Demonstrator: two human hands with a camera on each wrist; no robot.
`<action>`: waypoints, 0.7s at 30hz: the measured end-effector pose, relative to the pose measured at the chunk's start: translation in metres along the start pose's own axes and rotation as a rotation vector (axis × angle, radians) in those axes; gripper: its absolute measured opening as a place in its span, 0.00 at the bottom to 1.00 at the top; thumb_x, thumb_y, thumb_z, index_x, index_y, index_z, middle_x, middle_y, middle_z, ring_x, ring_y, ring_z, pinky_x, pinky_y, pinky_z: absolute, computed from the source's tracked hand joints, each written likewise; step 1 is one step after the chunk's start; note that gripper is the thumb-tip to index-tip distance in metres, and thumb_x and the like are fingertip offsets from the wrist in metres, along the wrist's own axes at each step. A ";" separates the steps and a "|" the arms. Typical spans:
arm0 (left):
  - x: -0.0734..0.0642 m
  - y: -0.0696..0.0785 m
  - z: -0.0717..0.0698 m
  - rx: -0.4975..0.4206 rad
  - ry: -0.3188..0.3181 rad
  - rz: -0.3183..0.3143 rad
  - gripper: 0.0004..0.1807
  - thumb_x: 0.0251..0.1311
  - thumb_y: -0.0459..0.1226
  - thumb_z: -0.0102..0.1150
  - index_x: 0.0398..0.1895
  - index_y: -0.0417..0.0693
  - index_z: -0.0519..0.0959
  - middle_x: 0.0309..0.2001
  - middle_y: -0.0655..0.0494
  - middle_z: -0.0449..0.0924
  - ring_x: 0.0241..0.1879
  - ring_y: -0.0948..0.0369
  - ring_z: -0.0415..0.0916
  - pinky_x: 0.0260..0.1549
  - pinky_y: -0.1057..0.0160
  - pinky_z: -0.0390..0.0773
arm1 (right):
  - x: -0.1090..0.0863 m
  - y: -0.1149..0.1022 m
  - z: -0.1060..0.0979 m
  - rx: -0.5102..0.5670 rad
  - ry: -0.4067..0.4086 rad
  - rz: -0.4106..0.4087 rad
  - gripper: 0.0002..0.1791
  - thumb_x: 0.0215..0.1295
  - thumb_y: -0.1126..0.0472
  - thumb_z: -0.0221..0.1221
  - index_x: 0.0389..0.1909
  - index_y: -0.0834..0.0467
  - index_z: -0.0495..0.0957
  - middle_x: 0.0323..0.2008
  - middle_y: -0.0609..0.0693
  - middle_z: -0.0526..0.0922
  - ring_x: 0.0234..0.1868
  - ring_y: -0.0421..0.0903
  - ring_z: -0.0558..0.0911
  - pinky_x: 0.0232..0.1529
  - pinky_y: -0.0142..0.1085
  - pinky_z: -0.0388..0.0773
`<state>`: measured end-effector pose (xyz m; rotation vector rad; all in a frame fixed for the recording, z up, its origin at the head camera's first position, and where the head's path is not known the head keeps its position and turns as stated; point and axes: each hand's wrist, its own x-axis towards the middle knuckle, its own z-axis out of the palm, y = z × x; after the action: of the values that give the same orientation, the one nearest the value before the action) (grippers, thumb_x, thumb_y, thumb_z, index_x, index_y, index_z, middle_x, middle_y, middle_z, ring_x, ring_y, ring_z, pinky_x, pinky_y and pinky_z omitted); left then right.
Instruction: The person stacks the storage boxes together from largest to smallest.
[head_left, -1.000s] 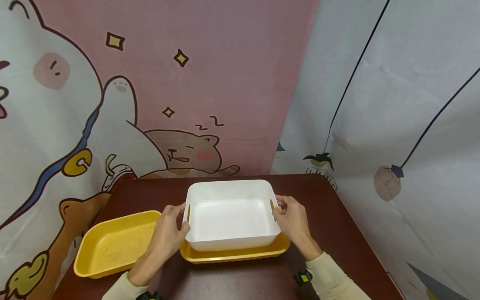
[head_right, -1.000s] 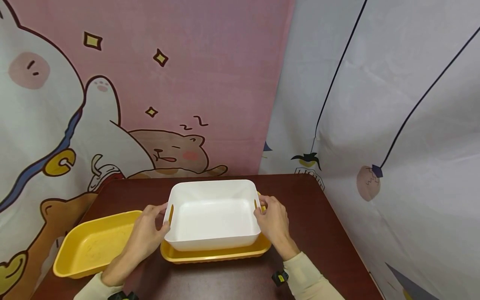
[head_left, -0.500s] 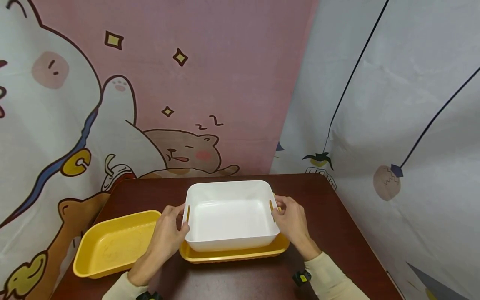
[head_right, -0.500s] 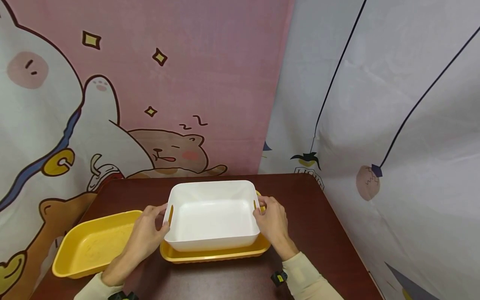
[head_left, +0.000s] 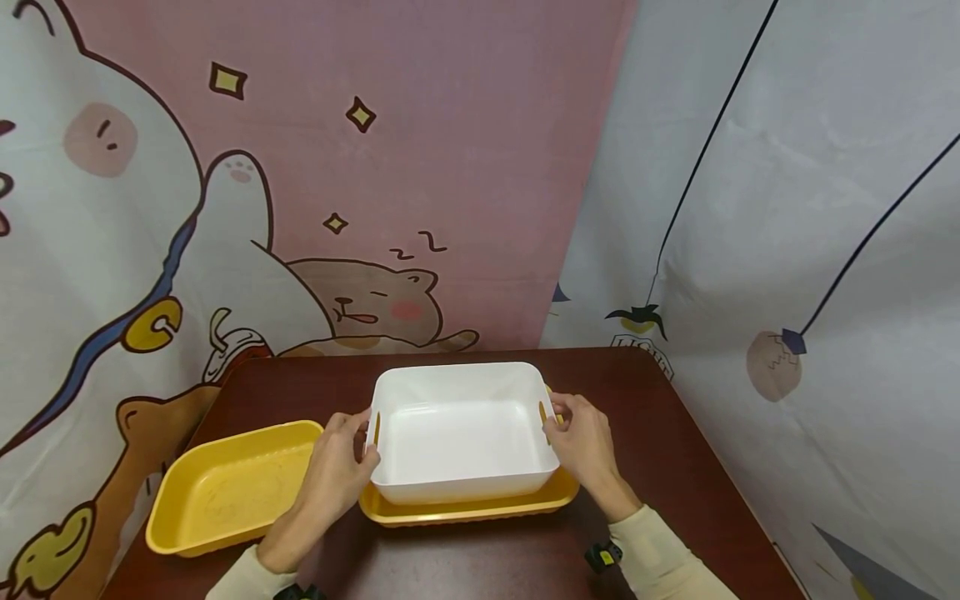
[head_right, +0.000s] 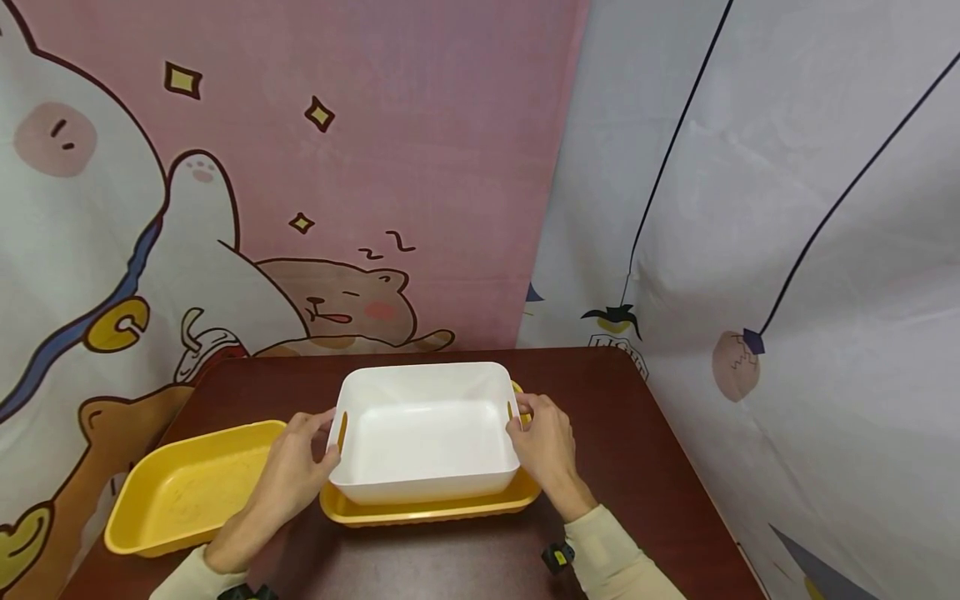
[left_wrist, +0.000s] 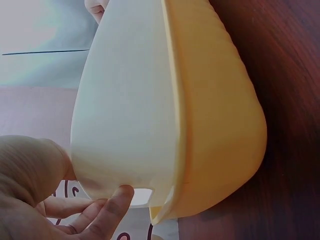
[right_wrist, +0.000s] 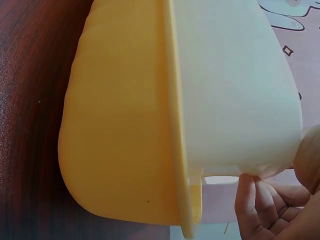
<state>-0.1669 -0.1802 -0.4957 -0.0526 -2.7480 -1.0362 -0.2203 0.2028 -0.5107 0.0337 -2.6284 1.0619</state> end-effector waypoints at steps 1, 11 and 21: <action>0.000 0.000 0.000 0.001 0.001 -0.001 0.33 0.69 0.27 0.72 0.78 0.28 0.80 0.55 0.36 0.83 0.41 0.55 0.79 0.33 0.70 0.78 | 0.000 0.000 0.000 0.002 -0.002 0.001 0.22 0.71 0.66 0.72 0.64 0.65 0.91 0.49 0.59 0.94 0.36 0.45 0.89 0.39 0.33 0.84; 0.000 -0.003 0.003 0.010 0.019 0.011 0.32 0.68 0.26 0.72 0.77 0.28 0.81 0.53 0.37 0.84 0.41 0.52 0.81 0.36 0.69 0.78 | -0.001 0.000 0.002 0.030 -0.015 0.007 0.22 0.72 0.67 0.72 0.65 0.65 0.91 0.49 0.60 0.94 0.35 0.44 0.90 0.36 0.30 0.84; -0.001 -0.005 0.005 0.009 0.017 0.008 0.32 0.68 0.26 0.72 0.76 0.28 0.81 0.54 0.37 0.84 0.43 0.52 0.81 0.36 0.69 0.79 | -0.001 0.001 0.003 0.025 -0.013 0.007 0.22 0.72 0.67 0.72 0.65 0.65 0.90 0.49 0.59 0.94 0.36 0.45 0.91 0.37 0.31 0.85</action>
<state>-0.1670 -0.1805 -0.5028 -0.0526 -2.7345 -1.0179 -0.2201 0.2014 -0.5140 0.0363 -2.6286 1.1005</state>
